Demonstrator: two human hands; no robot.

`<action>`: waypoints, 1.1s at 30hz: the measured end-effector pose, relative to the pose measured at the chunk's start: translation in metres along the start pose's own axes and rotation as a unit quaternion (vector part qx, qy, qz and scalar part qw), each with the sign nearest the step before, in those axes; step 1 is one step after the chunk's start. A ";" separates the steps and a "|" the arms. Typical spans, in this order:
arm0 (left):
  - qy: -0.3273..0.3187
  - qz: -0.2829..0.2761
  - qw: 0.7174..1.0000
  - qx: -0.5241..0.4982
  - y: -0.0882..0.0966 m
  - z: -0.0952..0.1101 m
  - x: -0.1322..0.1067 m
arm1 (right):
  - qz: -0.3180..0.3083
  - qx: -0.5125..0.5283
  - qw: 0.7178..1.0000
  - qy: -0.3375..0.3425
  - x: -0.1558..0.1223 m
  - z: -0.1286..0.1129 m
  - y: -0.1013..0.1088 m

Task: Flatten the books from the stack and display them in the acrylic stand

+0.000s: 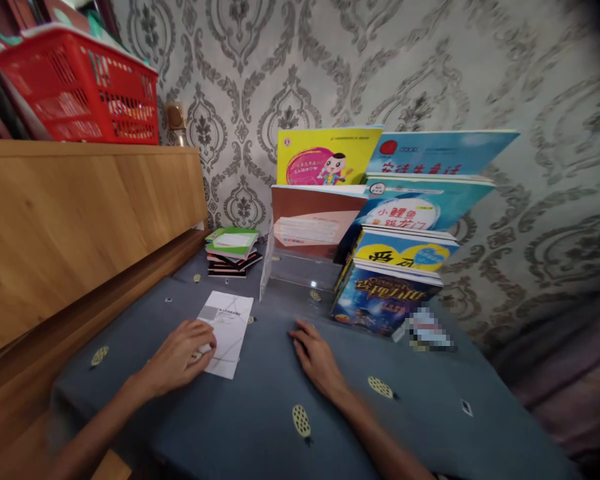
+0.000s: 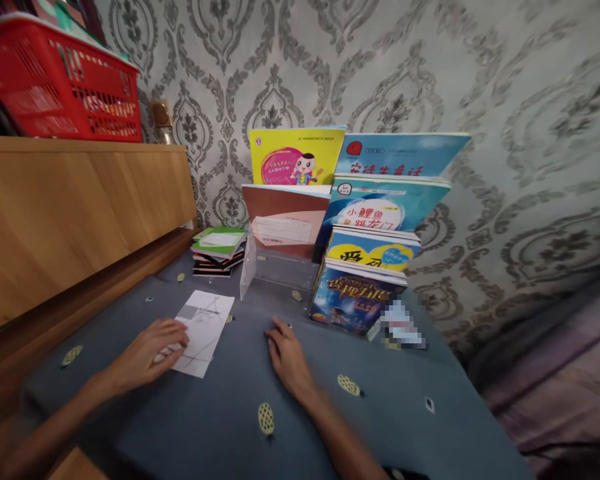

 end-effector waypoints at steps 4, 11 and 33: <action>0.103 0.029 0.994 0.015 -0.007 -0.044 0.000 | 0.004 -0.007 1.000 0.013 0.000 -0.002 -0.002; 0.181 -0.010 0.978 0.104 -0.080 -0.070 -0.008 | 0.005 -0.005 1.000 0.020 -0.011 -0.009 -0.001; 0.047 -0.038 0.992 0.113 -0.122 0.102 0.049 | 0.025 -0.055 0.998 -0.012 -0.066 0.001 0.031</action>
Point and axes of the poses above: each hand's wrist, its own x-axis towards the middle knuckle, its own y-axis out of the back of the hand, z = x × y, the point moved 7 cm from there along x, towards the middle knuckle, and after that the axes turned 3 degrees about -y, right-handed, at the moved point
